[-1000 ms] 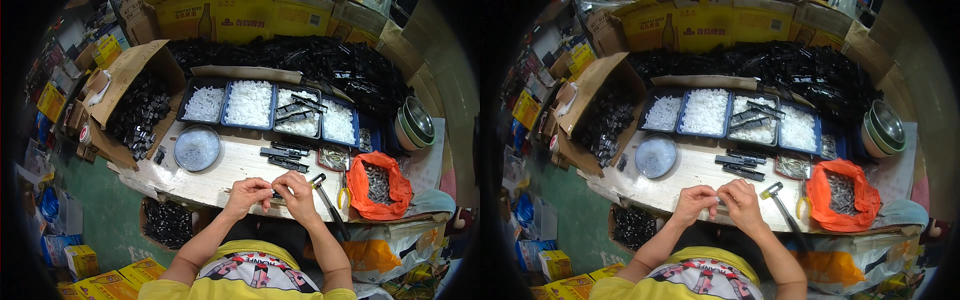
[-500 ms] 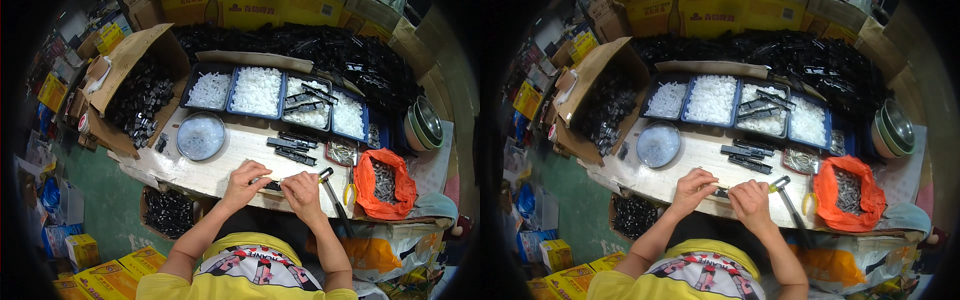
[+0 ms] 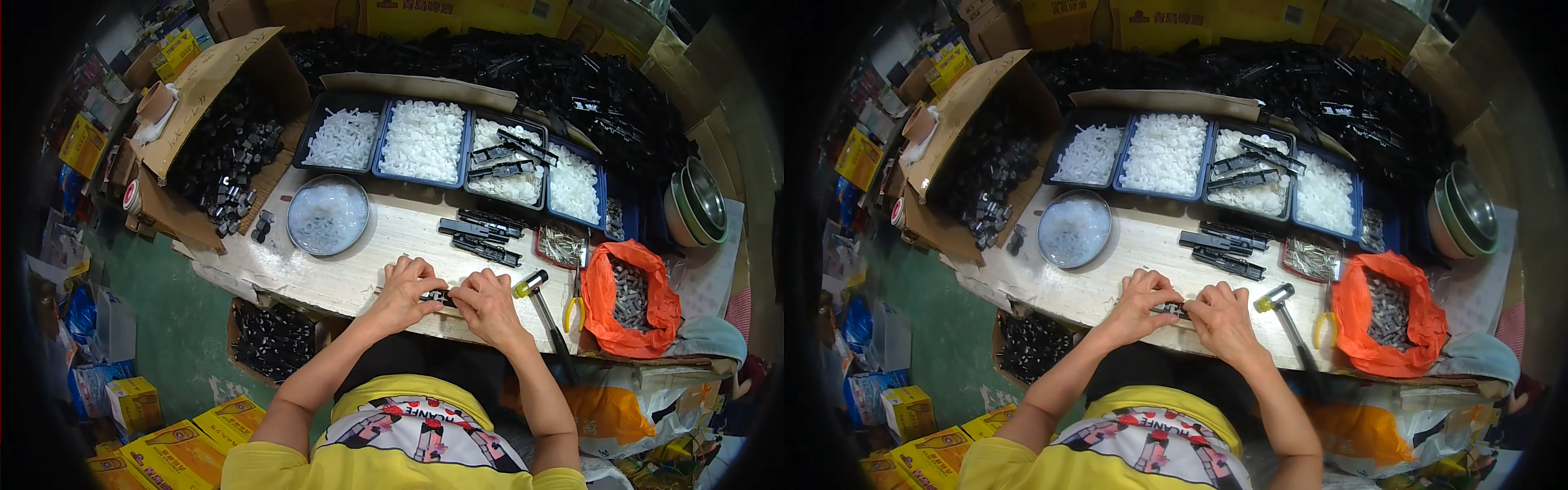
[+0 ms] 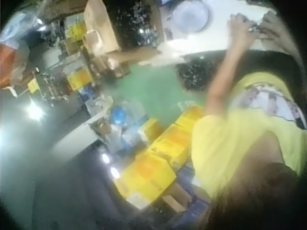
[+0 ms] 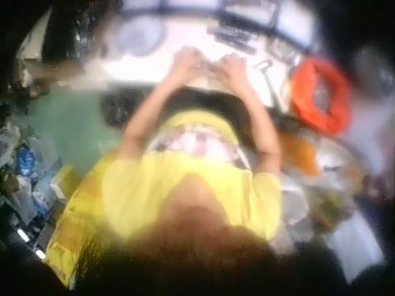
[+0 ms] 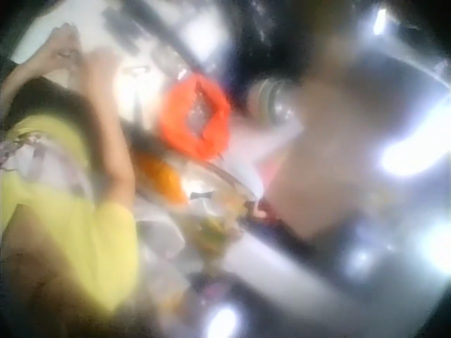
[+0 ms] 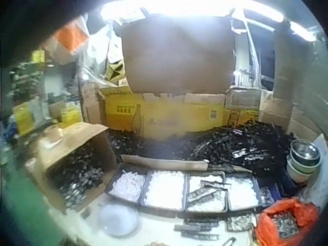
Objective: The person assembles small electronic components at a cluttered workbench. They insert white plastic pieces into black cylindrical bodies, place metal pins into the assembly, and use a hammer to secure the parts. The person also uses pliers to adjust components and places finished units into a tray.
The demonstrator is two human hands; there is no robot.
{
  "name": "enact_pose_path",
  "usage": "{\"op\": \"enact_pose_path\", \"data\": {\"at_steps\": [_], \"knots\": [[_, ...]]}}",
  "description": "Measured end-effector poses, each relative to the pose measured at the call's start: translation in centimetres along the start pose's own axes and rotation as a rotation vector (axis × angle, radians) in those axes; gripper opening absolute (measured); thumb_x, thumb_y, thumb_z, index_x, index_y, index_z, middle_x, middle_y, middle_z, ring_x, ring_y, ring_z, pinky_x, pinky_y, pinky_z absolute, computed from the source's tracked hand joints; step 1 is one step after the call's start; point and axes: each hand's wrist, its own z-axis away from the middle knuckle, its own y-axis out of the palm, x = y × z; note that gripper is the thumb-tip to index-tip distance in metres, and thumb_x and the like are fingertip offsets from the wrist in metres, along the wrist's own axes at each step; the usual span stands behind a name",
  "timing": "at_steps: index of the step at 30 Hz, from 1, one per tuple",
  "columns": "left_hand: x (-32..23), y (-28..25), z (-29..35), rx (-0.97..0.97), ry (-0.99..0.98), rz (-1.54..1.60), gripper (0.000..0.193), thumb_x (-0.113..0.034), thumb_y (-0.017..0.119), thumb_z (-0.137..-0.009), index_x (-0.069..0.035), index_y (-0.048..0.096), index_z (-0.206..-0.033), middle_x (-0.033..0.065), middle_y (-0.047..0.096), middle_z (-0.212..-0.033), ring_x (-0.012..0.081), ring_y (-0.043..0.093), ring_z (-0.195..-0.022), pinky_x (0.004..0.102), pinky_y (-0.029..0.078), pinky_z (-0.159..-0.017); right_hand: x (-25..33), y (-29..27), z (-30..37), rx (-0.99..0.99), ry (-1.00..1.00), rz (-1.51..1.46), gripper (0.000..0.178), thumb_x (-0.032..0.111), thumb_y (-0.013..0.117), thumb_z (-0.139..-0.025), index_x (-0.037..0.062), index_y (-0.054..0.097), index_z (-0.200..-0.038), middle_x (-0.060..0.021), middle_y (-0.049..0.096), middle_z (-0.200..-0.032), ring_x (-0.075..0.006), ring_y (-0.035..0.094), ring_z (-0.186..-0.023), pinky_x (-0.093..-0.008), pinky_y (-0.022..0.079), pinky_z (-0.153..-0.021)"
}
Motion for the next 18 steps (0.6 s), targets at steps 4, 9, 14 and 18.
{"op": "enact_pose_path", "data": {"at_steps": [4,9,14,18], "knots": [[-0.3,-0.1,-0.8,0.074,0.029,-0.099,0.026,-0.017,0.072,-0.063,-0.013,0.064,-0.088,0.0029,0.048,-0.090,0.0221,0.040,-0.092,0.0365,0.027,-0.078,-0.2,-0.4,0.1,-0.039,0.031,-0.030,0.013,0.008,0.064,-0.070,0.0120,0.064,-0.082,0.0003,0.049,-0.071,-0.0178,0.046,-0.074,-0.0326,0.027,-0.066],[-2.2,-1.6,-2.7,0.278,0.102,-0.440,0.026,-0.021,0.071,-0.064,-0.012,0.062,-0.087,0.0046,0.049,-0.090,0.0239,0.041,-0.090,0.0362,0.028,-0.076,-3.5,-2.9,1.4,-0.196,0.132,0.003,0.009,0.009,0.064,-0.070,0.0110,0.063,-0.079,-0.0017,0.050,-0.072,-0.0197,0.048,-0.076,-0.0349,0.029,-0.066],[-6.4,-0.3,-10.8,0.136,0.388,-0.302,0.022,-0.021,0.068,-0.067,-0.010,0.062,-0.085,0.0060,0.050,-0.085,0.0259,0.042,-0.087,0.0372,0.030,-0.075,-9.4,-6.0,3.3,-0.351,0.347,0.220,0.006,0.011,0.063,-0.070,0.0108,0.064,-0.076,-0.0040,0.055,-0.076,-0.0217,0.050,-0.080,-0.0386,0.032,-0.070],[-8.4,5.3,-21.0,-0.053,0.436,-0.393,0.017,-0.019,0.066,-0.068,-0.005,0.063,-0.076,0.0127,0.056,-0.079,0.0292,0.052,-0.078,0.0413,0.040,-0.070,-12.7,-6.6,3.0,-0.242,0.489,0.412,0.009,0.016,0.062,-0.071,0.0106,0.065,-0.078,-0.0060,0.057,-0.081,-0.0241,0.050,-0.087,-0.0431,0.033,-0.073]]}}
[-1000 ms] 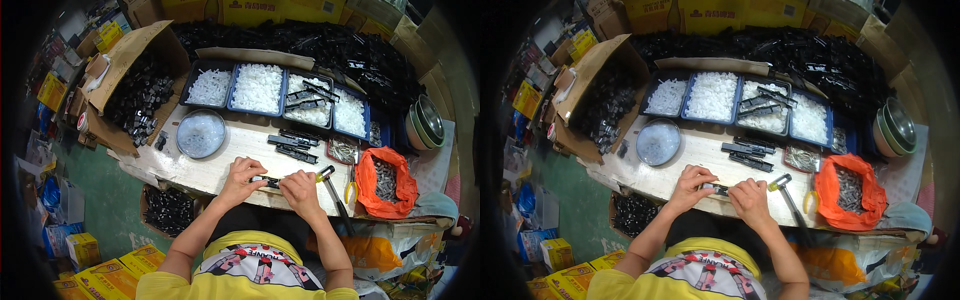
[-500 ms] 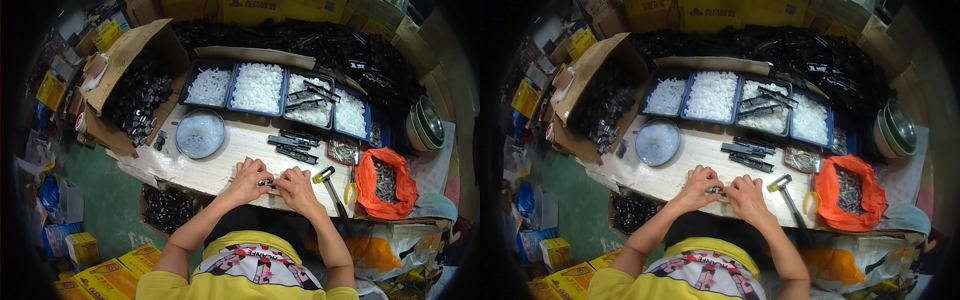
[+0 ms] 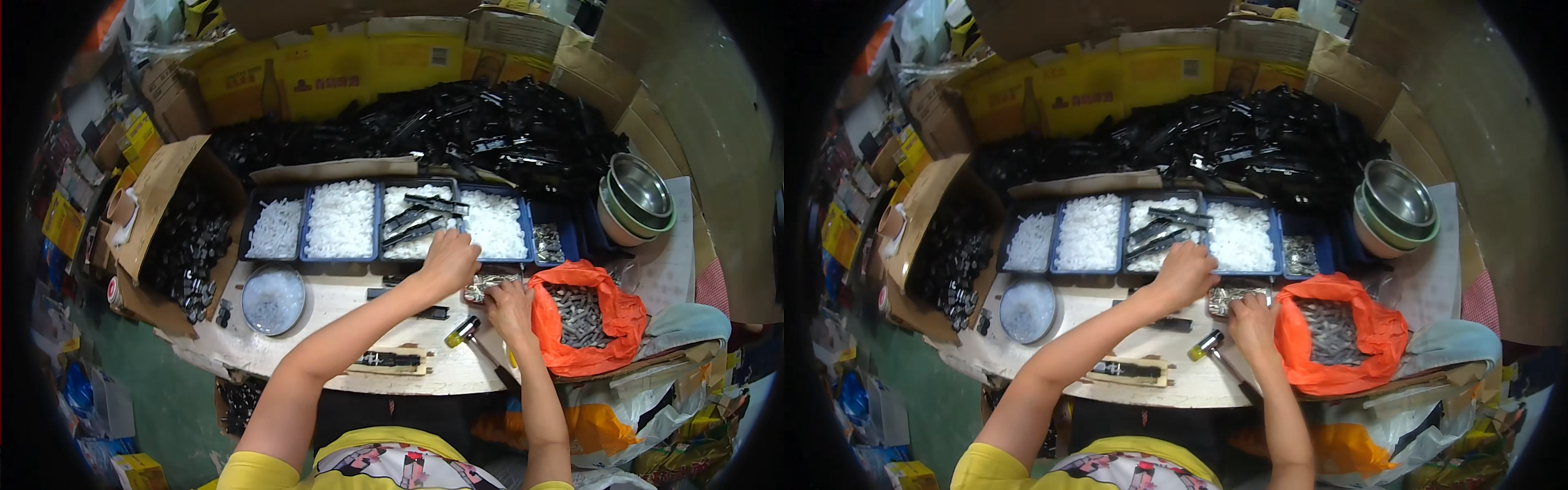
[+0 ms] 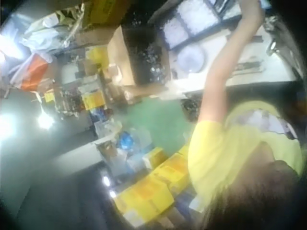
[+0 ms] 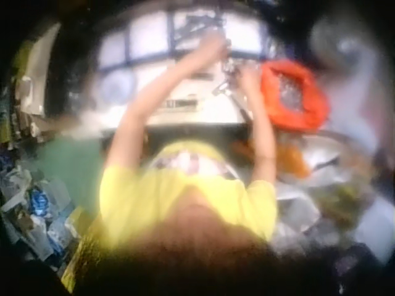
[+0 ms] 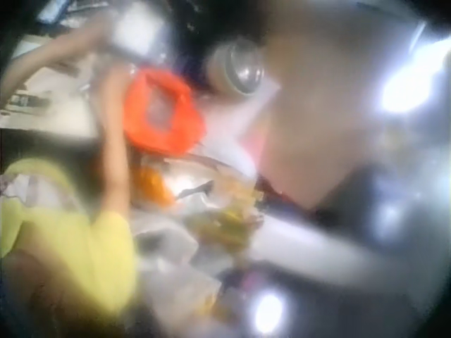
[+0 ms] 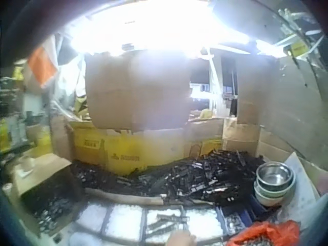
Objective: The person assembles small electronic components at a cluttered workbench. They insert white plastic pieces into black cylindrical bodies, place metal pins into the assembly, and use a hammer to secure the parts. The person also uses pliers to adjust components and places finished units into a tray.
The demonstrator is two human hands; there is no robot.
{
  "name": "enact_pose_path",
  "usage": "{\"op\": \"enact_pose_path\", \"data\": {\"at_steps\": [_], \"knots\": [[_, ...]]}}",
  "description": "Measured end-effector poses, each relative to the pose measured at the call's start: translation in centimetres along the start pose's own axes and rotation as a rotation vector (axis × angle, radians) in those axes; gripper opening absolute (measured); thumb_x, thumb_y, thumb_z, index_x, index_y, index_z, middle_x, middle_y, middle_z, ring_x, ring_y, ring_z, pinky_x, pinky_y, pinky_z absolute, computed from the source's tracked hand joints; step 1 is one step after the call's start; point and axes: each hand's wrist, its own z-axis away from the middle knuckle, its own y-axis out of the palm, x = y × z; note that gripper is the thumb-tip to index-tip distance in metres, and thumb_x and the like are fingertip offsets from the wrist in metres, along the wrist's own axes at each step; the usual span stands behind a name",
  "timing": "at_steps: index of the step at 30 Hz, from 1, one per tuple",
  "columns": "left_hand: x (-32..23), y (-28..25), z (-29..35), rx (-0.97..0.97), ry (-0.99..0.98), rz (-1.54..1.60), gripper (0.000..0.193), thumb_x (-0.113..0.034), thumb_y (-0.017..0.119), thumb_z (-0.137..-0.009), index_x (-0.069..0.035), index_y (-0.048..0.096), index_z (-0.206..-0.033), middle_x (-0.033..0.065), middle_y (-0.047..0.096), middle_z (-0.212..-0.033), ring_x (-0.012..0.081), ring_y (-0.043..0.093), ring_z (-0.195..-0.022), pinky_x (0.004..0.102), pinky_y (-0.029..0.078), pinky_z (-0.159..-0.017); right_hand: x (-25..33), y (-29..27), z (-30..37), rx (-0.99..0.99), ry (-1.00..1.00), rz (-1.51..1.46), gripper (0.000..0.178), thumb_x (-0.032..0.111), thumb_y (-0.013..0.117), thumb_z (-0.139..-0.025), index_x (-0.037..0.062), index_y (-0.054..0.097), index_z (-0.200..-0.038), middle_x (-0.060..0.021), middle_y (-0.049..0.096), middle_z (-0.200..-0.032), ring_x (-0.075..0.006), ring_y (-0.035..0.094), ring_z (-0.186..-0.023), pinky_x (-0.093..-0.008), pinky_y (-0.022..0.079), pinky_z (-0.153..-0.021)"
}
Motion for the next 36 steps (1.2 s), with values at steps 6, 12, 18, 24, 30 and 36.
{"op": "enact_pose_path", "data": {"at_steps": [6,12,18,24,30,36], "knots": [[0.5,4.8,-8.1,0.155,-0.233,0.019,0.020,-0.016,0.067,-0.067,0.000,0.061,-0.077,0.0207,0.058,-0.088,0.0382,0.058,-0.082,0.0452,0.047,-0.068,-0.2,0.5,-2.3,0.132,0.013,0.142,0.018,0.019,0.063,-0.069,0.0077,0.064,-0.083,-0.0090,0.058,-0.087,-0.0262,0.048,-0.092,-0.0457,0.033,-0.075],[1.3,7.1,-8.8,0.148,-0.162,-0.019,0.012,-0.005,0.063,-0.061,0.002,0.061,-0.071,0.0235,0.058,-0.081,0.0393,0.059,-0.077,0.0444,0.048,-0.067,-0.6,0.6,-1.9,0.172,-0.003,0.051,0.017,0.005,0.055,-0.066,0.0069,0.064,-0.081,-0.0103,0.058,-0.087,-0.0266,0.048,-0.092,-0.0474,0.031,-0.078],[2.2,6.8,-8.6,-0.079,-0.105,0.076,0.008,-0.003,0.062,-0.062,0.001,0.062,-0.070,0.0208,0.059,-0.073,0.0362,0.059,-0.066,0.0422,0.049,-0.061,-1.3,0.6,-1.2,0.048,-0.036,-0.033,0.016,0.006,0.058,-0.065,0.0099,0.066,-0.079,-0.0085,0.056,-0.086,-0.0253,0.048,-0.091,-0.0466,0.031,-0.079],[1.3,1.8,-5.6,-0.024,-0.383,0.900,0.013,-0.002,0.061,-0.073,0.003,0.062,-0.085,0.0114,0.060,-0.070,0.0169,0.061,-0.058,0.0272,0.048,-0.048,-2.0,0.1,-0.9,-0.051,-0.045,-0.083,0.011,0.009,0.061,-0.067,0.0117,0.064,-0.077,-0.0046,0.055,-0.082,-0.0230,0.048,-0.088,-0.0434,0.031,-0.075],[0.0,-2.0,4.9,0.016,-0.627,1.502,0.013,-0.002,0.063,-0.075,0.001,0.060,-0.087,0.0047,0.059,-0.067,0.0096,0.057,-0.051,0.0212,0.045,-0.042,-0.8,-2.0,0.1,-0.199,-0.095,-0.278,0.010,0.004,0.062,-0.071,0.0077,0.062,-0.080,-0.0047,0.052,-0.075,-0.0235,0.049,-0.079,-0.0359,0.032,-0.069],[-1.6,-5.4,14.0,0.154,-0.756,1.838,0.017,-0.002,0.061,-0.078,0.002,0.055,-0.093,0.0150,0.062,-0.080,0.0205,0.063,-0.063,0.0293,0.054,-0.057,7.0,-6.7,1.6,-0.065,-0.402,-0.487,0.012,0.004,0.063,-0.070,0.0100,0.061,-0.080,-0.0017,0.052,-0.075,-0.0188,0.050,-0.076,-0.0322,0.030,-0.066]]}}
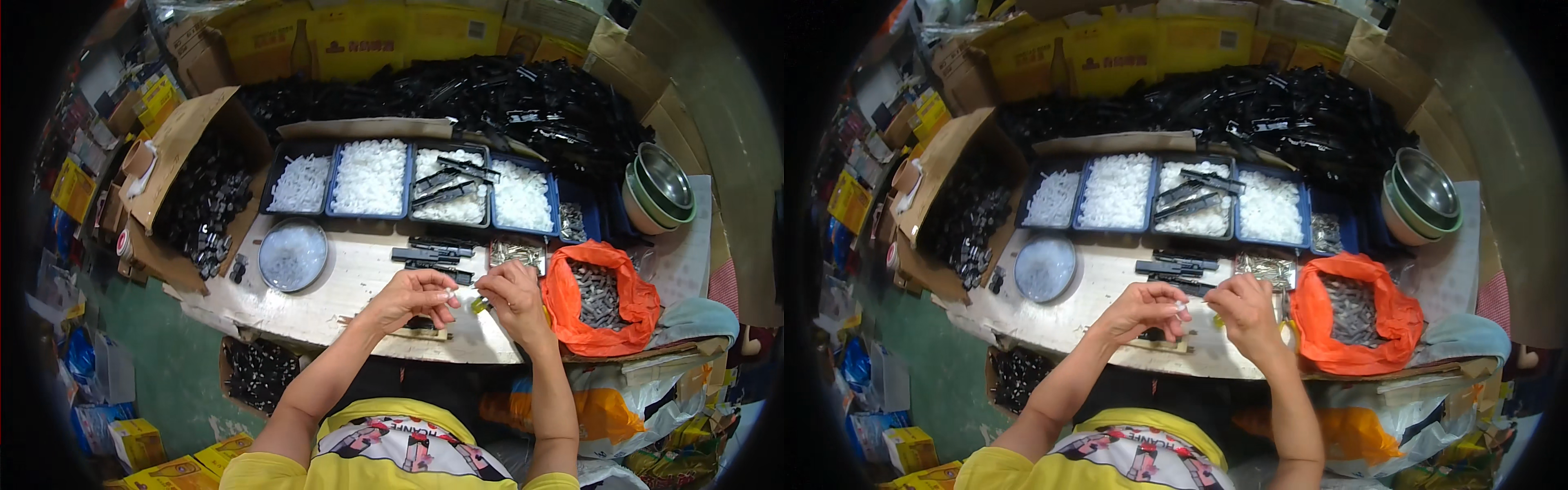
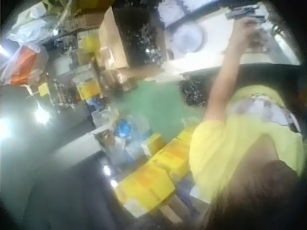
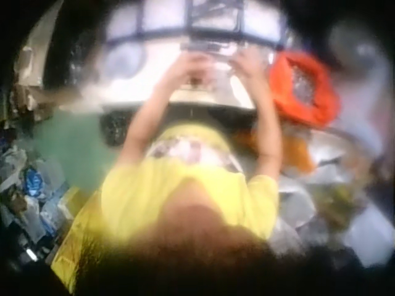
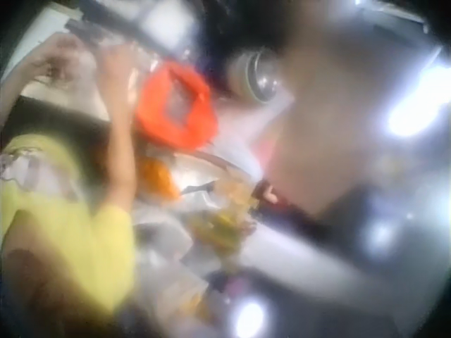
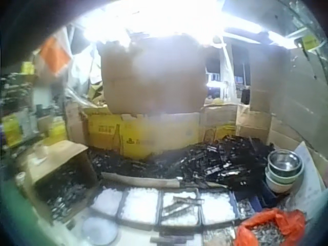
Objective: The person assembles small electronic components at a cluttered workbench. They insert white plastic pieces into black cylindrical bodies, place metal pins into the assembly, and use a hammer to secure the parts. The person also uses pliers to adjust components and places finished units into a tray.
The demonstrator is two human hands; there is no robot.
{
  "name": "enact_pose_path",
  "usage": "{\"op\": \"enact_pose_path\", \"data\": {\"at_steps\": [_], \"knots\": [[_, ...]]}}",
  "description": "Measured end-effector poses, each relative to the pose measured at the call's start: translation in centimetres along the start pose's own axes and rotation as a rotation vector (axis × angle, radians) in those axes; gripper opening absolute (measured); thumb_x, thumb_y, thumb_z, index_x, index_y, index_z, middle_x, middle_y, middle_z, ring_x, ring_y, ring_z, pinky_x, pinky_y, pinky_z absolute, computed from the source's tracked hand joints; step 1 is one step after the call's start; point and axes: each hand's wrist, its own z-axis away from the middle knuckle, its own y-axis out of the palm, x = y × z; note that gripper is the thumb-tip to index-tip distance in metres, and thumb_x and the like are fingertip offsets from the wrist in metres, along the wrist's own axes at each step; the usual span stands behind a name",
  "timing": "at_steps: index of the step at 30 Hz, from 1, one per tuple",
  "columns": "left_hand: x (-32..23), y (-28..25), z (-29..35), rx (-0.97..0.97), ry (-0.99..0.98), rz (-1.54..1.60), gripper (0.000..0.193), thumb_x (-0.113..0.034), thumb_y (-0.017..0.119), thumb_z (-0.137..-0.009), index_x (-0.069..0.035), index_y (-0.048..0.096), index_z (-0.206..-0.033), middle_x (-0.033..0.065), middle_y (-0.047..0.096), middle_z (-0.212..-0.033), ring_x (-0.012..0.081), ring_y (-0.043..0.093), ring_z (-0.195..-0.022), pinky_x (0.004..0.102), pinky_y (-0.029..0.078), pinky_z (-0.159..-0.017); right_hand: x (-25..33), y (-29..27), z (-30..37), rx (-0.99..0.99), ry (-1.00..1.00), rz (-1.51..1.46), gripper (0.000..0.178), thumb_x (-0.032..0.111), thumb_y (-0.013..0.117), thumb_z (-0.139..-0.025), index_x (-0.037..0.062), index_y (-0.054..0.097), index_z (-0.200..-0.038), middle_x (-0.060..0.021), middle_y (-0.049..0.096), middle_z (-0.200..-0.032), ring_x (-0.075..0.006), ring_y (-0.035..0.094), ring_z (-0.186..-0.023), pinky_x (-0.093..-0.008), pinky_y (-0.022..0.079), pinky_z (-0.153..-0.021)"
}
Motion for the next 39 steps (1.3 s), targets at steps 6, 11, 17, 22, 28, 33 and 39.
{"op": "enact_pose_path", "data": {"at_steps": [6,11,17,22,28,33,39], "knots": [[1.7,-2.2,3.3,0.021,0.029,0.090,0.011,-0.004,0.061,-0.078,0.000,0.053,-0.085,0.0121,0.061,-0.072,0.0172,0.061,-0.056,0.0270,0.052,-0.049,3.1,2.1,-1.2,0.113,-0.127,-0.077,0.015,0.003,0.065,-0.067,0.0096,0.061,-0.081,-0.0017,0.052,-0.076,-0.0185,0.049,-0.076,-0.0310,0.031,-0.068],[2.3,-2.9,5.0,-0.030,0.064,0.017,0.014,-0.002,0.060,-0.078,0.002,0.056,-0.091,0.0117,0.061,-0.073,0.0178,0.061,-0.056,0.0267,0.051,-0.048,4.7,3.2,-1.1,0.175,-0.173,-0.102,0.018,0.001,0.063,-0.066,0.0099,0.061,-0.081,-0.0018,0.052,-0.076,-0.0184,0.049,-0.076,-0.0314,0.031,-0.067],[2.0,-2.9,6.4,0.028,0.082,-0.011,0.025,-0.002,0.058,-0.081,0.008,0.054,-0.104,0.0172,0.062,-0.081,0.0254,0.065,-0.071,0.0300,0.055,-0.058,4.9,3.5,-1.0,0.242,-0.200,-0.077,0.023,-0.001,0.063,-0.064,0.0101,0.062,-0.084,-0.0018,0.052,-0.079,-0.0193,0.048,-0.077,-0.0317,0.032,-0.068],[1.9,-2.8,6.4,0.010,0.083,-0.034,0.021,-0.004,0.058,-0.081,0.007,0.056,-0.099,0.0174,0.063,-0.079,0.0242,0.065,-0.068,0.0304,0.055,-0.057,5.2,3.2,-1.3,0.267,-0.229,-0.059,0.026,-0.003,0.063,-0.061,0.0107,0.062,-0.083,-0.0013,0.052,-0.079,-0.0191,0.048,-0.077,-0.0320,0.032,-0.068],[1.4,-2.1,6.5,-0.022,0.072,-0.076,0.015,-0.001,0.059,-0.080,0.005,0.057,-0.093,0.0173,0.063,-0.076,0.0237,0.064,-0.062,0.0319,0.055,-0.056,5.0,2.5,-1.8,0.255,-0.250,-0.049,0.026,-0.004,0.062,-0.061,0.0107,0.062,-0.083,-0.0015,0.052,-0.078,-0.0194,0.048,-0.076,-0.0324,0.032,-0.067],[1.6,-2.2,6.3,-0.039,0.101,-0.068,0.014,-0.001,0.059,-0.080,0.005,0.058,-0.092,0.0165,0.062,-0.075,0.0221,0.063,-0.060,0.0309,0.054,-0.054,5.1,2.1,-2.3,0.332,-0.303,-0.059,0.025,-0.004,0.062,-0.062,0.0095,0.062,-0.083,-0.0021,0.052,-0.078,-0.0199,0.047,-0.077,-0.0325,0.033,-0.067],[1.6,-2.3,6.1,-0.057,0.144,-0.076,0.017,-0.005,0.060,-0.081,0.005,0.057,-0.094,0.0158,0.062,-0.075,0.0204,0.063,-0.059,0.0285,0.053,-0.053,4.6,2.8,-1.8,0.223,-0.235,-0.132,0.021,-0.003,0.060,-0.063,0.0059,0.061,-0.082,-0.0047,0.053,-0.078,-0.0214,0.049,-0.078,-0.0314,0.035,-0.069]]}}
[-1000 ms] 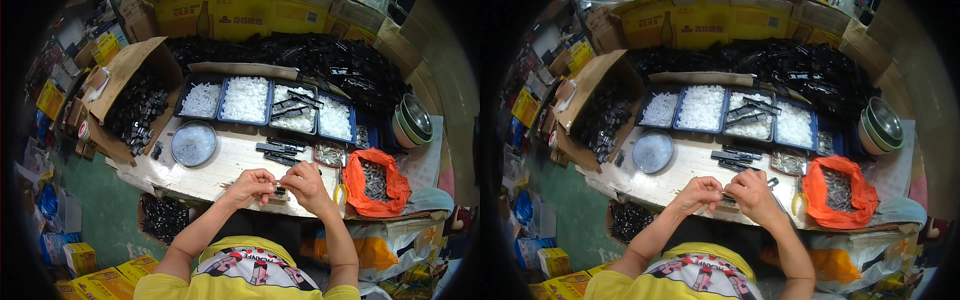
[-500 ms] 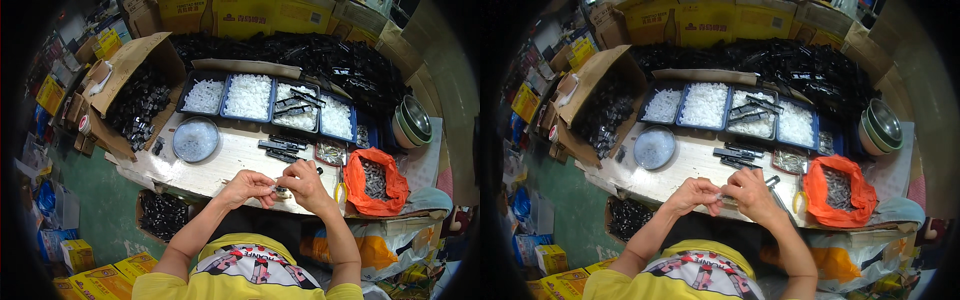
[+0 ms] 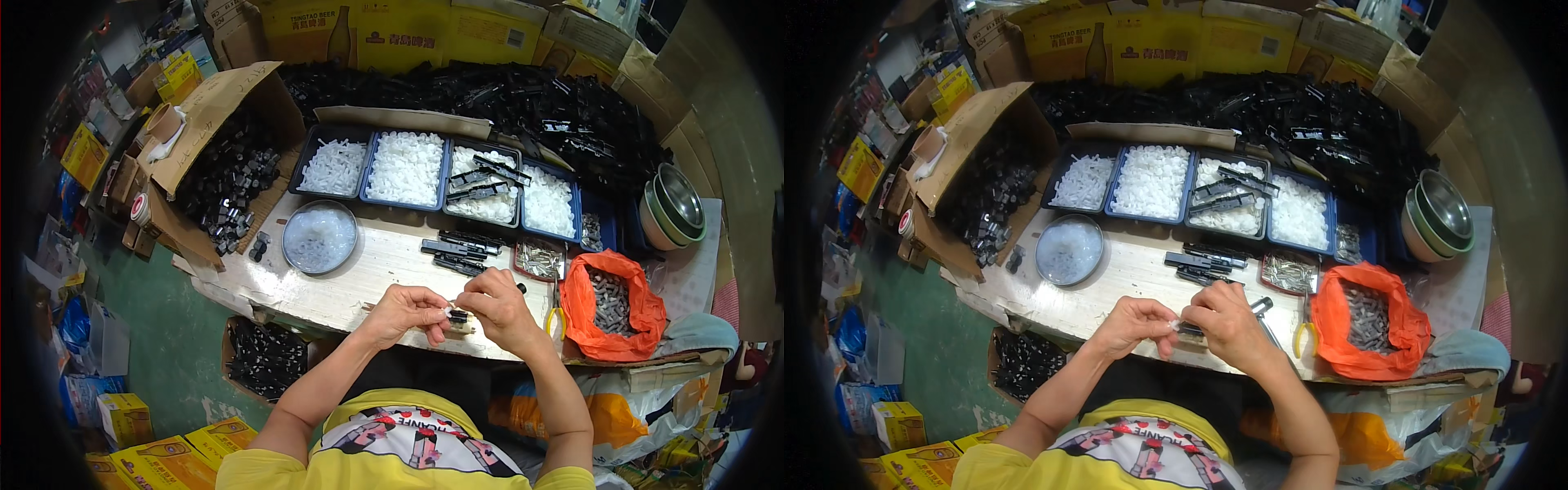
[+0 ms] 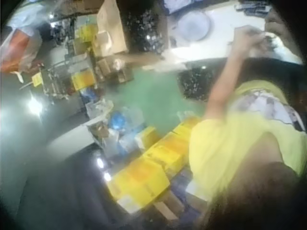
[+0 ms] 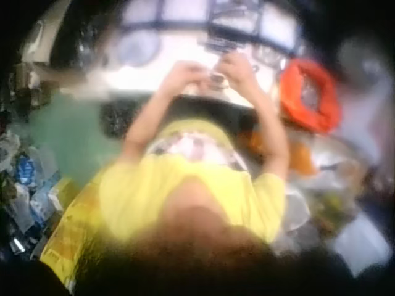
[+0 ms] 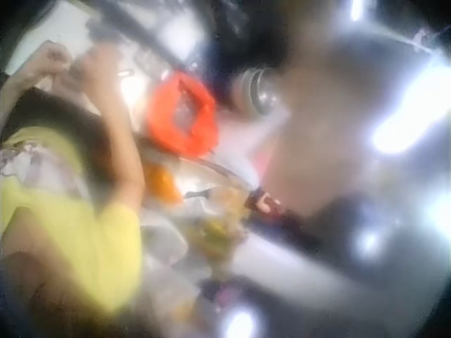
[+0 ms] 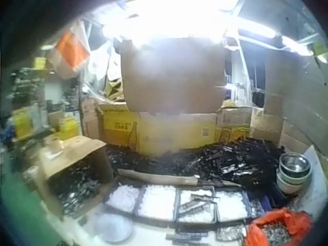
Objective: The person assembles small electronic components at a cluttered workbench. They insert white plastic pieces into black cylindrical bodies, place metal pins into the assembly, and use a hammer to secure the parts. The person also uses pliers to adjust components and places finished units into a tray.
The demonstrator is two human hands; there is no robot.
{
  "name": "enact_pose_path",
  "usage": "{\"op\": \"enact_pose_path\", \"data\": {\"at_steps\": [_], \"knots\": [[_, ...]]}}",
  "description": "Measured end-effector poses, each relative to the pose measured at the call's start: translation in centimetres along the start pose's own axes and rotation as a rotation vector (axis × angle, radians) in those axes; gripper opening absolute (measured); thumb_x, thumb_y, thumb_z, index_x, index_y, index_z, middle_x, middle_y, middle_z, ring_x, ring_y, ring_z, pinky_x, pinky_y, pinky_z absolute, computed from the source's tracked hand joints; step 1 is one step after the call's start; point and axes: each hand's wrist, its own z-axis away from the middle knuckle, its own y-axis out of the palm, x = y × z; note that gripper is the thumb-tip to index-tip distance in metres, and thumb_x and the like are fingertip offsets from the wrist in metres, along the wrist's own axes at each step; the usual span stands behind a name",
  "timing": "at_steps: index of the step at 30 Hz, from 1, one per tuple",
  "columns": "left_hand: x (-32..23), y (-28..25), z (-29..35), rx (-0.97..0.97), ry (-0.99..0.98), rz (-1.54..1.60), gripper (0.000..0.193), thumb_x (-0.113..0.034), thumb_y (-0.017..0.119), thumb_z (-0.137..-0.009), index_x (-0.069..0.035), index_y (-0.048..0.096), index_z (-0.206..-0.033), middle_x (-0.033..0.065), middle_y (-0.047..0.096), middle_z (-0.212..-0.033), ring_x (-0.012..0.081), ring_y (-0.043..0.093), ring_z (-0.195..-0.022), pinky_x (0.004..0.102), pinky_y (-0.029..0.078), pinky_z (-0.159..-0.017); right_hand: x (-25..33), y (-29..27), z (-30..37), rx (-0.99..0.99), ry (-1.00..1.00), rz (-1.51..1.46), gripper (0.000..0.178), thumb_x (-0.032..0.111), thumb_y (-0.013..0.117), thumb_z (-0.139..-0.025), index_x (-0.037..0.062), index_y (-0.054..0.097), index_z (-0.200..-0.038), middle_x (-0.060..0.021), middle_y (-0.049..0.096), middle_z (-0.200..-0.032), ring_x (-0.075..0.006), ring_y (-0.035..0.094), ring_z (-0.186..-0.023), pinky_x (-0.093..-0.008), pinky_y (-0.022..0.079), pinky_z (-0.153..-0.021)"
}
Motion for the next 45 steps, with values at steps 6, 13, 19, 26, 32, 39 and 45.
{"op": "enact_pose_path", "data": {"at_steps": [6,13,19,26,32,39,45], "knots": [[0.1,0.0,-0.1,0.003,-0.003,-0.012,0.016,-0.005,0.060,-0.081,0.005,0.057,-0.093,0.0152,0.062,-0.074,0.0197,0.063,-0.058,0.0278,0.052,-0.052,0.0,-0.1,-0.2,-0.011,0.001,0.012,0.018,-0.002,0.062,-0.065,0.0063,0.062,-0.081,-0.0043,0.053,-0.078,-0.0211,0.050,-0.075,-0.0323,0.036,-0.067],[0.4,0.2,0.0,-0.046,0.025,-0.003,0.012,-0.002,0.060,-0.080,0.004,0.058,-0.089,0.0148,0.062,-0.072,0.0194,0.062,-0.056,0.0283,0.052,-0.051,-0.1,1.1,0.0,-0.004,0.031,-0.059,0.018,0.000,0.063,-0.067,0.0053,0.062,-0.084,-0.0056,0.054,-0.078,-0.0228,0.052,-0.075,-0.0324,0.040,-0.067],[1.3,0.1,-0.1,-0.121,0.086,0.041,0.009,-0.001,0.059,-0.080,0.004,0.058,-0.087,0.0144,0.062,-0.071,0.0187,0.061,-0.054,0.0277,0.051,-0.049,0.1,2.8,0.7,-0.149,0.072,-0.055,0.019,-0.002,0.063,-0.069,0.0046,0.063,-0.087,-0.0067,0.058,-0.076,-0.0227,0.053,-0.069,-0.0315,0.040,-0.064],[2.2,0.3,-0.1,-0.193,0.159,0.055,0.009,0.000,0.060,-0.079,0.004,0.057,-0.087,0.0140,0.062,-0.072,0.0162,0.059,-0.053,0.0254,0.050,-0.049,1.2,4.2,1.5,-0.271,0.142,-0.009,0.016,-0.001,0.065,-0.066,0.0041,0.061,-0.080,-0.0045,0.058,-0.073,-0.0205,0.052,-0.065,-0.0306,0.034,-0.059],[3.0,0.1,0.2,-0.356,0.483,-0.499,0.013,-0.007,0.064,-0.078,0.002,0.062,-0.087,0.0041,0.059,-0.072,0.0067,0.055,-0.055,0.0187,0.044,-0.047,1.2,5.2,1.7,-0.263,0.148,0.100,0.015,0.001,0.067,-0.065,0.0051,0.059,-0.077,-0.0034,0.058,-0.073,-0.0192,0.052,-0.065,-0.0306,0.033,-0.060],[3.8,-2.7,0.7,-0.459,0.632,-1.114,0.011,-0.009,0.068,-0.067,-0.009,0.065,-0.077,-0.0011,0.058,-0.086,0.0191,0.046,-0.089,0.0320,0.031,-0.078,-0.8,7.1,2.7,-0.047,0.154,0.217,0.011,0.007,0.066,-0.067,0.0090,0.060,-0.075,-0.0014,0.053,-0.071,-0.0176,0.050,-0.070,-0.0329,0.031,-0.064],[5.4,-3.0,0.0,-0.408,0.599,-1.219,0.009,-0.010,0.066,-0.064,-0.010,0.063,-0.073,-0.0016,0.056,-0.091,0.0191,0.045,-0.095,0.0344,0.027,-0.081,-1.1,7.6,1.5,0.121,0.107,0.276,0.008,0.008,0.064,-0.067,0.0087,0.059,-0.073,-0.0019,0.049,-0.066,-0.0183,0.049,-0.070,-0.0331,0.031,-0.065]]}}
